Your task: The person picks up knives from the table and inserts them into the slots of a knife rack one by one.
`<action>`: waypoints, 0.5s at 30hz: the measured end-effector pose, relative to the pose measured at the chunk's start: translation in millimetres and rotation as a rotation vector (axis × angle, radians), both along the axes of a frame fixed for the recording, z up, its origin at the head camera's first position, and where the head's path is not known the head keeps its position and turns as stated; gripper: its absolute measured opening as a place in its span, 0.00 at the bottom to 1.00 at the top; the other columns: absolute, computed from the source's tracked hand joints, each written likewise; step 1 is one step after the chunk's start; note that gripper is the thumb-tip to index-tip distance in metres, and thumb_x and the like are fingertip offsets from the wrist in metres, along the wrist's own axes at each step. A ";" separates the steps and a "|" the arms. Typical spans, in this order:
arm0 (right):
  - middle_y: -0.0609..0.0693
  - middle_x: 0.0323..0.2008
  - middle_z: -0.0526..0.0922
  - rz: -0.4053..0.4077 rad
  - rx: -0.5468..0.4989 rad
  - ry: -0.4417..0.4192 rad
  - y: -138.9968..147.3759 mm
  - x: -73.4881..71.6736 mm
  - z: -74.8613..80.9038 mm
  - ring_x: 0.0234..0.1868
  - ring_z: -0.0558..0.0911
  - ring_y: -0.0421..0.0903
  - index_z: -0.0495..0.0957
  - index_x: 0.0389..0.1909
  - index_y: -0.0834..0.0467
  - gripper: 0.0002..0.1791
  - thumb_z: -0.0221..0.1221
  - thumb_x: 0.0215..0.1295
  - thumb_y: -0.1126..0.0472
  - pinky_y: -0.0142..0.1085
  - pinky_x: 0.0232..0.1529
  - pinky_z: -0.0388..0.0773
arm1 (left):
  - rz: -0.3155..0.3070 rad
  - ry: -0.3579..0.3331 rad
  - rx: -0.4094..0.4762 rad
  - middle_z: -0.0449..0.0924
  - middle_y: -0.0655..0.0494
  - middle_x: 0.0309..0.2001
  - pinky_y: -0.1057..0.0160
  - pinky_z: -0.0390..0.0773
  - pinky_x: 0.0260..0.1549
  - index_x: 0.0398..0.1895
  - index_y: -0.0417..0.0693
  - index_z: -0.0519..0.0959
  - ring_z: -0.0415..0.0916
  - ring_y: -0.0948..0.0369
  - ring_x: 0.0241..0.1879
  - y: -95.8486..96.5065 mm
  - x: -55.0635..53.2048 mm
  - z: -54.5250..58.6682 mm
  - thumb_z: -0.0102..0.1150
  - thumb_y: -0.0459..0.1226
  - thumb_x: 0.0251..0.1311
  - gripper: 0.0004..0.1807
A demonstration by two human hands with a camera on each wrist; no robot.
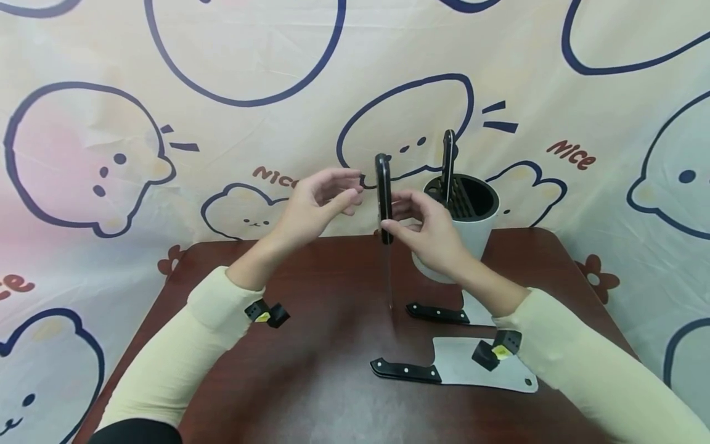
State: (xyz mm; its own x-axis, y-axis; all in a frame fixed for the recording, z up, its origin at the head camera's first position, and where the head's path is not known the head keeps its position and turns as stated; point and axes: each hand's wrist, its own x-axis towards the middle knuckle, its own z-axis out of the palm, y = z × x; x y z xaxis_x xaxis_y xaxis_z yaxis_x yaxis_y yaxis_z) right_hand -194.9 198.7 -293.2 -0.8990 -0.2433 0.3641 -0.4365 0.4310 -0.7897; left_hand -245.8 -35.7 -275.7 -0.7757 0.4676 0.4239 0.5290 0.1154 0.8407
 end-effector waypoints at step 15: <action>0.54 0.56 0.82 -0.138 -0.046 -0.065 36.9 11.6 22.0 0.50 0.83 0.38 0.69 0.69 0.58 0.27 0.62 0.73 0.58 0.24 0.50 0.77 | -0.004 -0.069 -0.175 0.82 0.51 0.55 0.56 0.81 0.53 0.65 0.45 0.76 0.81 0.57 0.53 -30.5 3.4 -30.0 0.60 0.38 0.72 0.21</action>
